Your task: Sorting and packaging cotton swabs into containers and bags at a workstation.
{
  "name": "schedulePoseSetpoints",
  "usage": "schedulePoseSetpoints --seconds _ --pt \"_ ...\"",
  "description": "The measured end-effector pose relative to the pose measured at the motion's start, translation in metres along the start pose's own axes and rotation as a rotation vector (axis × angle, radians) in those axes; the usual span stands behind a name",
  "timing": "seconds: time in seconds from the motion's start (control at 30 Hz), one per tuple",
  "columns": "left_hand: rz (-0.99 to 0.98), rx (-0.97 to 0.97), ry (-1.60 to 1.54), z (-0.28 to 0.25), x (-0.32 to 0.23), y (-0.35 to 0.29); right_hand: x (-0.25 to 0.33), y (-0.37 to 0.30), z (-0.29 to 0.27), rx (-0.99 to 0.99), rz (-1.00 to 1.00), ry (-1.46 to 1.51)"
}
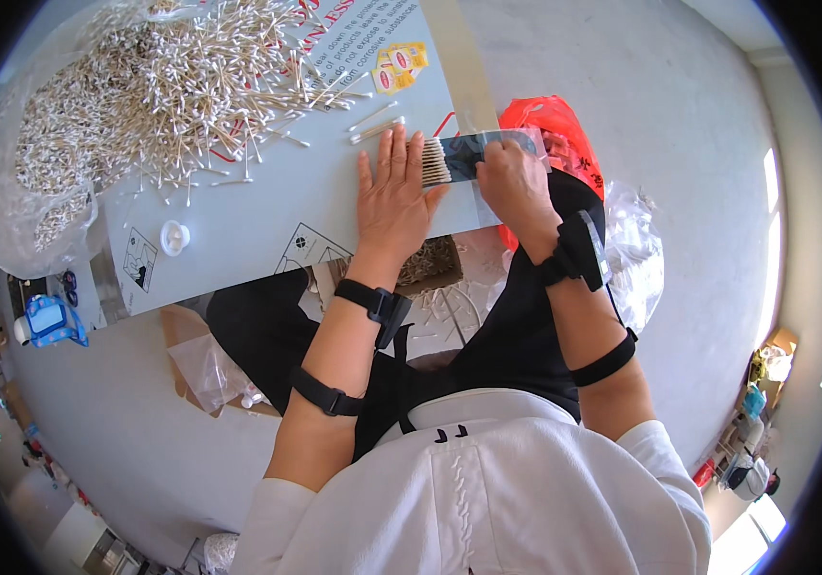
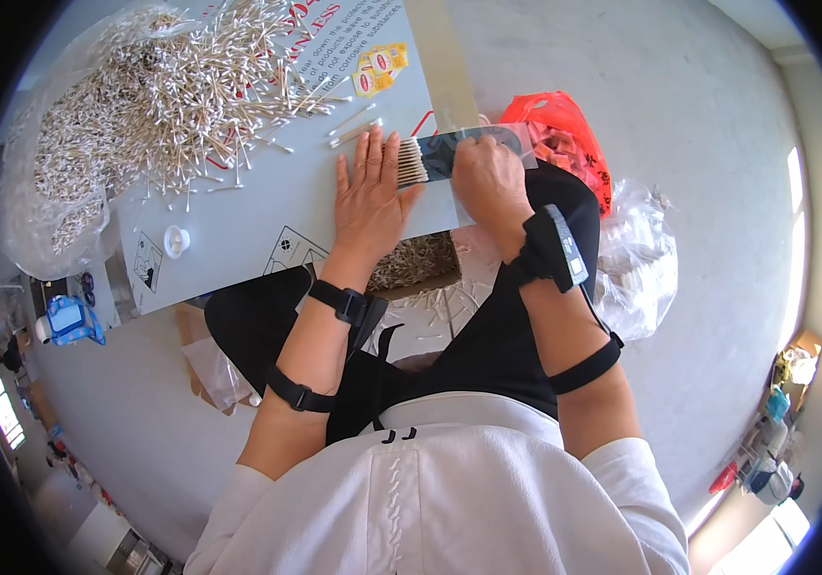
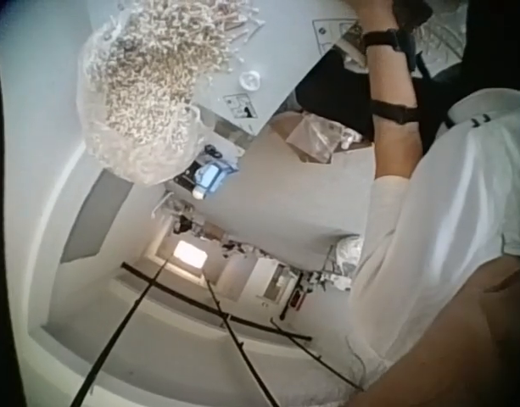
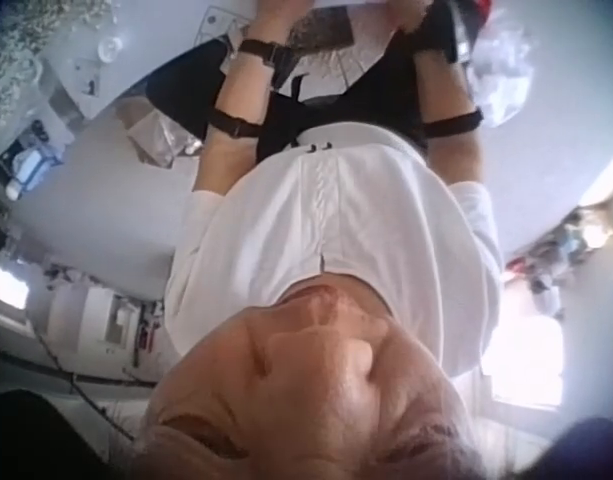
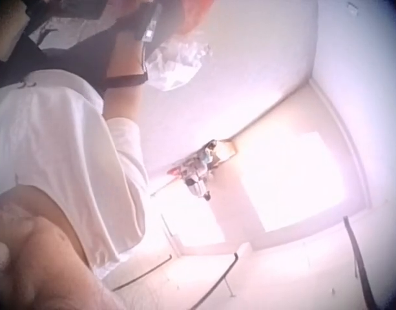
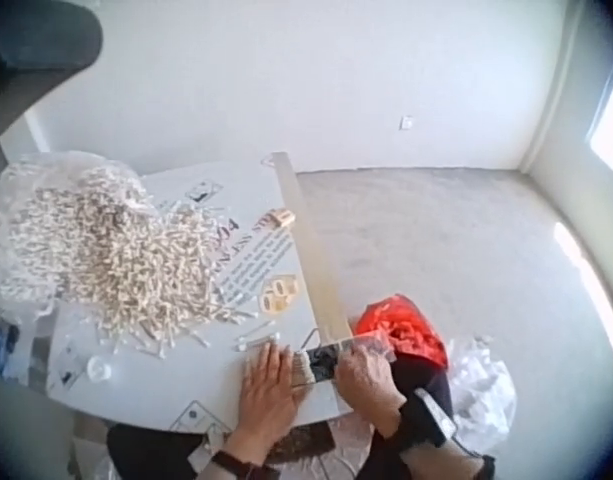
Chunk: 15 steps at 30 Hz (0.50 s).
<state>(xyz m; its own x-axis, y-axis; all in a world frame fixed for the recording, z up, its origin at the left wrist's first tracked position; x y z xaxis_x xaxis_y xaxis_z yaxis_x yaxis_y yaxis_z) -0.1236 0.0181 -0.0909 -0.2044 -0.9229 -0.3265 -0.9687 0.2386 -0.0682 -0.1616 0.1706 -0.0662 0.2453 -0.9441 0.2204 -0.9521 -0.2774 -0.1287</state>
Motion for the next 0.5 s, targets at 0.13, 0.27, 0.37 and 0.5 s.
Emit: schedulePoseSetpoints --seconds 0.13,0.27,0.37,0.5 --pt "0.022 -0.003 0.014 0.007 -0.012 0.009 0.021 0.016 -0.007 0.213 -0.022 -0.066" --pt "0.074 0.012 0.025 0.008 -0.023 0.016 0.019 0.028 -0.009 0.104 -0.076 -0.143" --pt "0.165 0.01 0.061 0.006 -0.024 0.016 -0.006 0.034 -0.003 0.126 0.035 -0.026" --pt "0.249 -0.002 0.063 0.005 -0.022 0.014 -0.024 0.031 -0.007 0.29 0.174 0.32"
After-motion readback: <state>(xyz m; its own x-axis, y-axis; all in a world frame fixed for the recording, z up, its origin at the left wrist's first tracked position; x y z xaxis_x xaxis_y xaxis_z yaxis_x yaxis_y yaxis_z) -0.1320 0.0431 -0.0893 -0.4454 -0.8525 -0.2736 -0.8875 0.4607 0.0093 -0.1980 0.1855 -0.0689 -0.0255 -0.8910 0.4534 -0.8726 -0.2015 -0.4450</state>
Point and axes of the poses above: each hand's wrist, its own y-axis towards the middle knuckle, its own z-axis out of the palm, x = y × z, the point moved 6 cm from there along y, towards the middle knuckle, and after that the axes turned 12 degrees about x, right-handed, at the moved point
